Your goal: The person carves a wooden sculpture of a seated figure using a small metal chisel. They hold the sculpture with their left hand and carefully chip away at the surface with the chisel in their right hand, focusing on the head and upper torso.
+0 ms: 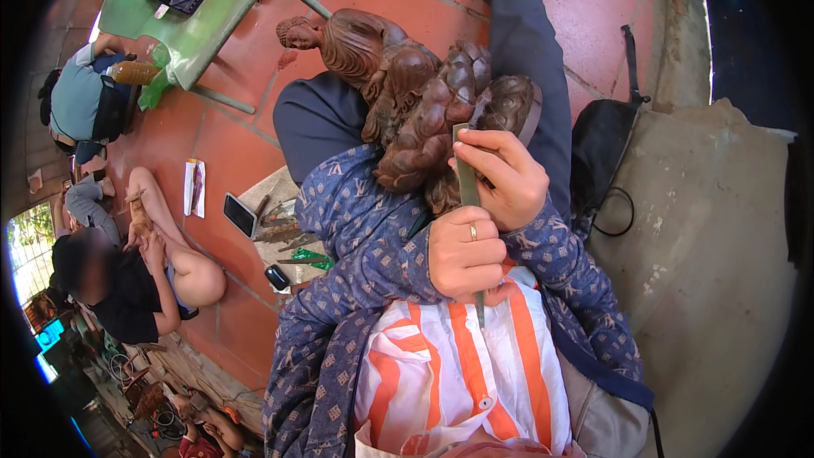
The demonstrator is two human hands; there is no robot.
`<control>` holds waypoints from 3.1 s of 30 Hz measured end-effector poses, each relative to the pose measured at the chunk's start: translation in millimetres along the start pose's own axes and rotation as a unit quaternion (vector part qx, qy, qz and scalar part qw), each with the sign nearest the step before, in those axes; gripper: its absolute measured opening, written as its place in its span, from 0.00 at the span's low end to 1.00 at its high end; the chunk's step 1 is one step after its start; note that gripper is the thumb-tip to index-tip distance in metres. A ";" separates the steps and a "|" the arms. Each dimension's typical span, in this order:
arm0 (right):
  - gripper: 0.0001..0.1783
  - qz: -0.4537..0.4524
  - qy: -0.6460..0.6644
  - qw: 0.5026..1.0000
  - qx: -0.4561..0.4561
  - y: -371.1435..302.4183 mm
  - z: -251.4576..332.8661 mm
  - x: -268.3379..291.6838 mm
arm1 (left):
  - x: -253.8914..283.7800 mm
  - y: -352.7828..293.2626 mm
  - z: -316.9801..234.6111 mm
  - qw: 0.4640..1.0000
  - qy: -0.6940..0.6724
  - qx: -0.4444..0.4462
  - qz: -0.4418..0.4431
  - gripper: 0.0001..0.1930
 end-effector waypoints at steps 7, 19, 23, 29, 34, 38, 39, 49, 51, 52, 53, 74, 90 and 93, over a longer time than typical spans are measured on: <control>0.12 -0.021 -0.062 0.997 0.034 14.6 -3.7 -6.7 | 3.1 4.2 15.4 0.999 0.037 -0.014 0.002 0.17; 0.11 -0.021 -0.030 0.999 -0.005 13.2 -8.2 -11.4 | 22.4 10.5 15.9 0.998 -0.016 -0.006 0.060 0.17; 0.15 0.029 -0.005 1.000 0.002 9.0 -5.9 -6.5 | 16.7 2.9 9.6 0.999 -0.010 0.002 0.045 0.18; 0.12 -0.013 -0.013 1.000 -0.016 15.2 -9.1 -10.4 | 17.3 7.4 16.7 0.999 -0.017 0.001 0.044 0.19; 0.15 0.042 0.036 0.998 -0.026 10.1 -10.1 -6.3 | 23.1 9.7 8.6 0.998 -0.030 -0.001 0.049 0.18; 0.15 0.041 0.030 0.998 -0.040 13.5 -7.9 -9.0 | 21.0 7.3 15.1 0.998 -0.032 0.010 0.045 0.17; 0.15 0.066 0.044 0.996 -0.045 10.6 -9.1 -7.6 | 22.4 6.3 11.6 0.998 -0.035 0.006 0.049 0.17; 0.13 0.070 0.063 0.995 -0.040 3.8 -10.5 -7.1 | 21.7 4.3 3.0 0.998 -0.038 0.010 0.041 0.17; 0.13 0.020 0.057 0.997 -0.037 14.1 -11.6 -8.7 | 21.1 11.6 11.7 0.999 -0.012 0.000 0.032 0.17; 0.13 -0.004 0.056 0.998 -0.038 17.4 -12.2 -9.8 | 19.0 13.8 14.8 1.000 0.000 -0.001 0.027 0.17; 0.13 -0.011 0.047 0.998 -0.031 14.1 -15.2 -12.9 | 13.5 10.9 16.6 1.000 0.013 0.002 0.021 0.18; 0.16 0.079 0.065 0.992 0.071 13.9 -33.6 6.0 | -27.6 23.7 10.1 0.996 0.071 0.037 -0.045 0.16; 0.15 0.023 0.109 0.993 0.047 17.8 -44.2 0.3 | -35.2 42.7 22.2 0.991 0.114 0.043 -0.059 0.17; 0.15 0.102 0.126 0.985 0.059 13.9 -45.0 11.1 | -38.0 42.6 10.5 0.992 0.070 0.068 -0.086 0.16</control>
Point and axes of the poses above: each hand's wrist, its own y-axis towards the middle knuckle, its own x-axis out of the back of the hand, z = x × y, the point moved 2 cm from there along y, towards the middle knuckle, and after that the axes turned 2 degrees about -y, right-handed, at the moved point
